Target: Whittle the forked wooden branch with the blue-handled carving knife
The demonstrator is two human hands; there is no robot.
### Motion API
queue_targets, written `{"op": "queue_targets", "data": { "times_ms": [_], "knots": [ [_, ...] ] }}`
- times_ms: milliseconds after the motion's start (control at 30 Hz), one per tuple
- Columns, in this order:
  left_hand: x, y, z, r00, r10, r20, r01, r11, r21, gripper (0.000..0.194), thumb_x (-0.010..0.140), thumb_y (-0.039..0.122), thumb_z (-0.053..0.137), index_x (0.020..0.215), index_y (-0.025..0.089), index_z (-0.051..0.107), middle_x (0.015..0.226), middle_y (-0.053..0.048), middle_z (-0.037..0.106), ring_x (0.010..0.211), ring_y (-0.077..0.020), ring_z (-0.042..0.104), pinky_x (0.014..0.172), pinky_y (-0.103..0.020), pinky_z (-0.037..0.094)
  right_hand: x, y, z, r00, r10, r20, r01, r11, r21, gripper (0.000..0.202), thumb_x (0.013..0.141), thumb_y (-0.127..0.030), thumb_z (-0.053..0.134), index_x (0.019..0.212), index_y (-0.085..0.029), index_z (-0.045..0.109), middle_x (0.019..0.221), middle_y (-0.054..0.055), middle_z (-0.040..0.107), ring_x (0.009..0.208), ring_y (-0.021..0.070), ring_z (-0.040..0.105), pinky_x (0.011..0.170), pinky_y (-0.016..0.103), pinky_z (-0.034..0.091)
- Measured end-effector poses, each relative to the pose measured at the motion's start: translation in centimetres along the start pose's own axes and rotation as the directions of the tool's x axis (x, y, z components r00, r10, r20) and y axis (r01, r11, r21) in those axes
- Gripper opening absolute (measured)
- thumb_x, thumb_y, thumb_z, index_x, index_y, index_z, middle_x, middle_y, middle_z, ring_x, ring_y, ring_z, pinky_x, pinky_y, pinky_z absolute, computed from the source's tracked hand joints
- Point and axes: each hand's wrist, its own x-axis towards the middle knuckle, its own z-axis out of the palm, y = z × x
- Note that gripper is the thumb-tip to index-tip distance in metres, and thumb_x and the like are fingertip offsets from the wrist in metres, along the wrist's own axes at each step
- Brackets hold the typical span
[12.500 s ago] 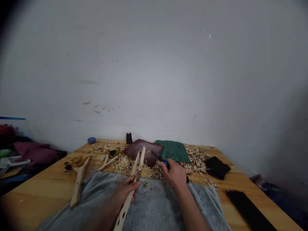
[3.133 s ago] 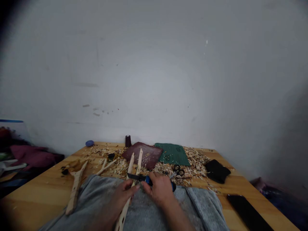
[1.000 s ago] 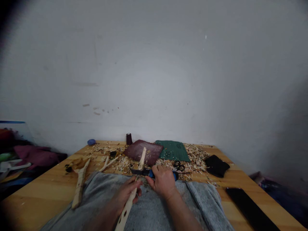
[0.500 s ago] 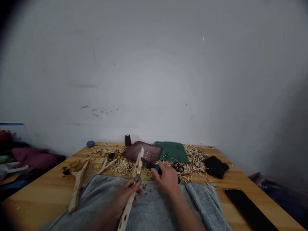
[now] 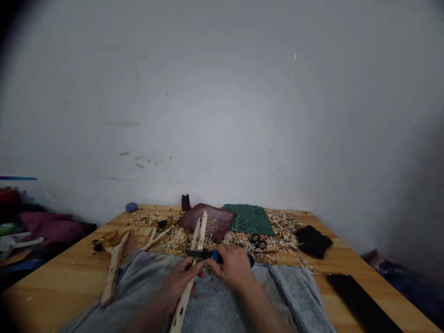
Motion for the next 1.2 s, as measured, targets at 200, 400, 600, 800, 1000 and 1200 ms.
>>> {"op": "queue_targets", "data": {
  "times_ms": [200, 400, 600, 800, 1000, 1200],
  "knots": [
    [0.1, 0.0, -0.1, 0.999, 0.017, -0.04, -0.015, 0.999, 0.047, 0.051, 0.063, 0.065, 0.065, 0.08, 0.017, 0.06, 0.066, 0.003, 0.059, 0.041, -0.0063, 0.044, 0.04, -0.021, 0.03, 0.0, -0.3, -0.1, 1.0, 0.015, -0.009, -0.015, 0.998, -0.053, 0.04, 0.091, -0.054, 0.039, 0.085, -0.02, 0.058, 0.081, 0.004, 0.065, 0.074, 0.0172, 0.058, 0.063, 0.026, 0.029],
    [0.3, -0.2, -0.3, 1.0, 0.005, 0.001, -0.005, 0.999, 0.047, 0.051, 0.066, 0.064, 0.063, 0.085, 0.017, 0.061, 0.061, 0.005, 0.056, 0.04, -0.006, 0.042, 0.041, -0.02, 0.029, 0.0, -0.2, 0.5, 0.998, 0.019, -0.054, -0.024, 0.995, -0.096, 0.039, 0.09, -0.055, 0.039, 0.087, -0.02, 0.057, 0.082, 0.005, 0.063, 0.075, 0.0184, 0.057, 0.064, 0.027, 0.029],
    [0.4, -0.2, -0.2, 1.0, -0.007, 0.019, 0.006, 0.998, 0.065, 0.049, 0.067, 0.064, 0.06, 0.082, 0.017, 0.059, 0.058, 0.006, 0.054, 0.04, -0.0065, 0.042, 0.041, -0.021, 0.029, 0.0, 0.6, 1.0, 0.997, 0.004, -0.08, -0.014, 0.992, -0.129, 0.038, 0.09, -0.054, 0.039, 0.087, -0.02, 0.057, 0.08, 0.004, 0.062, 0.073, 0.0185, 0.056, 0.063, 0.028, 0.029],
    [0.1, 0.4, 0.0, 1.0, -0.023, 0.001, 0.023, 0.998, 0.055, 0.048, 0.065, 0.064, 0.062, 0.078, 0.018, 0.056, 0.055, 0.006, 0.052, 0.042, -0.0074, 0.042, 0.042, -0.021, 0.03, 0.1, 1.3, 1.0, 0.989, -0.04, -0.143, 0.011, 0.98, -0.201, 0.037, 0.089, -0.054, 0.042, 0.084, -0.02, 0.056, 0.079, 0.005, 0.06, 0.075, 0.0201, 0.053, 0.066, 0.029, 0.029],
    [0.2, 0.4, 0.2, 1.0, -0.028, 0.009, 0.028, 0.999, 0.016, 0.048, 0.064, 0.065, 0.062, 0.076, 0.019, 0.055, 0.054, 0.007, 0.052, 0.039, -0.0062, 0.039, 0.041, -0.02, 0.027, 0.2, 1.6, 1.3, 0.989, -0.04, -0.145, 0.009, 0.978, -0.21, 0.038, 0.089, -0.054, 0.04, 0.084, -0.02, 0.056, 0.081, 0.006, 0.059, 0.076, 0.0204, 0.052, 0.067, 0.03, 0.029],
    [0.1, 0.8, 0.5, 0.998, -0.061, 0.01, 0.061, 0.998, -0.017, 0.052, 0.059, 0.068, 0.064, 0.073, 0.02, 0.052, 0.05, 0.007, 0.051, 0.039, -0.0065, 0.04, 0.041, -0.02, 0.028, 0.3, 1.7, 1.0, 0.991, -0.019, -0.134, -0.01, 0.977, -0.212, 0.038, 0.09, -0.054, 0.039, 0.085, -0.02, 0.056, 0.08, 0.006, 0.059, 0.076, 0.0205, 0.053, 0.067, 0.03, 0.029]
  ]
}}
